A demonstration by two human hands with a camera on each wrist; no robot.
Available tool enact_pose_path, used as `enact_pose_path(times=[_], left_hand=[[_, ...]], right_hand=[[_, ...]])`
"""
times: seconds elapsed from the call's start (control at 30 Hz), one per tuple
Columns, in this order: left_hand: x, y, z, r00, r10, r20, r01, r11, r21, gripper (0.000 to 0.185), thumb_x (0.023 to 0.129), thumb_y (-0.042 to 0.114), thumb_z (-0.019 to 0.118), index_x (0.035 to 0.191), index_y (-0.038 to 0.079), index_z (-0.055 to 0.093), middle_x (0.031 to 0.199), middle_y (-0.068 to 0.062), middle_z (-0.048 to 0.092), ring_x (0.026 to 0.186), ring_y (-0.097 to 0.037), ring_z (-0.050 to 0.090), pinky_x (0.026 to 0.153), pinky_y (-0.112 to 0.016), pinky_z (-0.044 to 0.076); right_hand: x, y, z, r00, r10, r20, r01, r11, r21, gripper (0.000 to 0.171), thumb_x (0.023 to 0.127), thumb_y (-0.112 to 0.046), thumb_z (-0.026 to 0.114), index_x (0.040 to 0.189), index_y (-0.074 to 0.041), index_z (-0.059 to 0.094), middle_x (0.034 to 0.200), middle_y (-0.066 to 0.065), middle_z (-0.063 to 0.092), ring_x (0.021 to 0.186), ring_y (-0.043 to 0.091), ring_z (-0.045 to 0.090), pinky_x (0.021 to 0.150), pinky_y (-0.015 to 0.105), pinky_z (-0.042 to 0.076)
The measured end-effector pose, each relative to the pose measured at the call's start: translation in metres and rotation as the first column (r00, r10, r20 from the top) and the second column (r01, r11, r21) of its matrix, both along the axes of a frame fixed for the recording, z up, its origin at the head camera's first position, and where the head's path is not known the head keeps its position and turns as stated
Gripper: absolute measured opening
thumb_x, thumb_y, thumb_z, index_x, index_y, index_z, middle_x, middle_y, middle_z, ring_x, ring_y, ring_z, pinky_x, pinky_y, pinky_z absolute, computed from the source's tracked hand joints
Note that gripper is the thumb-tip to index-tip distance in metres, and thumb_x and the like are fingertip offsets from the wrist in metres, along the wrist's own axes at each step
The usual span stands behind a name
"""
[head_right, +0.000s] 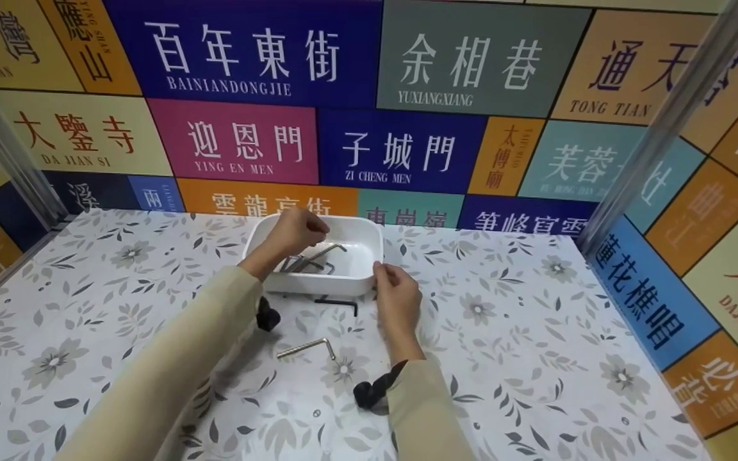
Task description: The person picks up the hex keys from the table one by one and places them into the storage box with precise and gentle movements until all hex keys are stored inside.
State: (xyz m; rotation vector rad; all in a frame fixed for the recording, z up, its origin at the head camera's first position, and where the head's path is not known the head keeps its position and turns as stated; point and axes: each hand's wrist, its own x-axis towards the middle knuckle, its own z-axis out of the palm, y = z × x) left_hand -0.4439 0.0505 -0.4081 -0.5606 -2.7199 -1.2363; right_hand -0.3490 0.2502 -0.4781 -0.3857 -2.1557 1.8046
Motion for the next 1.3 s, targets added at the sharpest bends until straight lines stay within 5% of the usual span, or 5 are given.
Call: enact_pose_path(times=[0.3,0.67,0.9,1.1,1.3], left_hand=[[0.058,-0.031,0.017,0.997,-0.077,0.014,0.075,0.992,0.105,0.017,0.090,0.009,0.070,0.101,0.000,0.079,0.094,-0.014,0.077,0.075,-0.013,0.063,0.069,-0.024,0.053],[0.121,-0.049,-0.008,0.944,-0.264,0.198,0.249,0.964,0.097,0.020,0.090,0.008,0.067,0.106,-0.002,0.074,0.094,-0.015,0.075,0.071,-0.008,0.061,0.063,-0.019,0.050],[0.132,-0.044,-0.026,0.886,-0.371,0.279,0.381,0.925,0.019,0.024,0.085,0.002,0.070,0.108,-0.005,0.073,0.096,-0.017,0.074,0.073,-0.005,0.059,0.065,-0.015,0.048],[0.137,-0.036,-0.027,0.881,-0.339,0.330,0.382,0.921,-0.075,0.025,0.080,0.003,0.076,0.105,0.000,0.075,0.095,-0.010,0.075,0.078,-0.005,0.059,0.073,-0.016,0.050],[0.148,-0.030,-0.027,0.912,-0.260,0.317,0.337,0.915,-0.220,0.026,0.077,-0.002,0.073,0.100,0.007,0.077,0.085,0.002,0.070,0.078,-0.005,0.055,0.079,-0.021,0.048]], right_hand=[[-0.002,0.001,0.001,0.999,0.000,0.034,-0.001,1.000,0.012,0.042,0.098,-0.040,0.060,0.121,-0.006,0.071,0.118,0.015,0.073,0.102,0.017,0.071,0.088,0.027,0.058],[-0.002,0.001,0.000,1.000,0.007,-0.004,-0.007,0.999,-0.031,0.040,0.098,-0.033,0.062,0.121,0.000,0.070,0.118,0.022,0.072,0.088,0.009,0.072,0.082,0.023,0.060],[-0.001,0.001,-0.001,1.000,0.018,0.008,-0.018,0.999,-0.036,0.041,0.099,-0.034,0.062,0.123,-0.001,0.069,0.119,0.020,0.071,0.090,0.009,0.071,0.084,0.023,0.059],[0.001,0.005,0.001,0.999,-0.004,0.039,0.003,1.000,0.027,0.047,0.099,-0.042,0.059,0.126,-0.004,0.069,0.122,0.016,0.070,0.106,0.018,0.068,0.084,0.019,0.055],[-0.002,0.003,0.003,0.998,0.022,0.057,-0.023,1.000,0.008,0.046,0.099,-0.041,0.059,0.126,-0.005,0.068,0.125,0.015,0.070,0.105,0.015,0.068,0.087,0.021,0.056]])
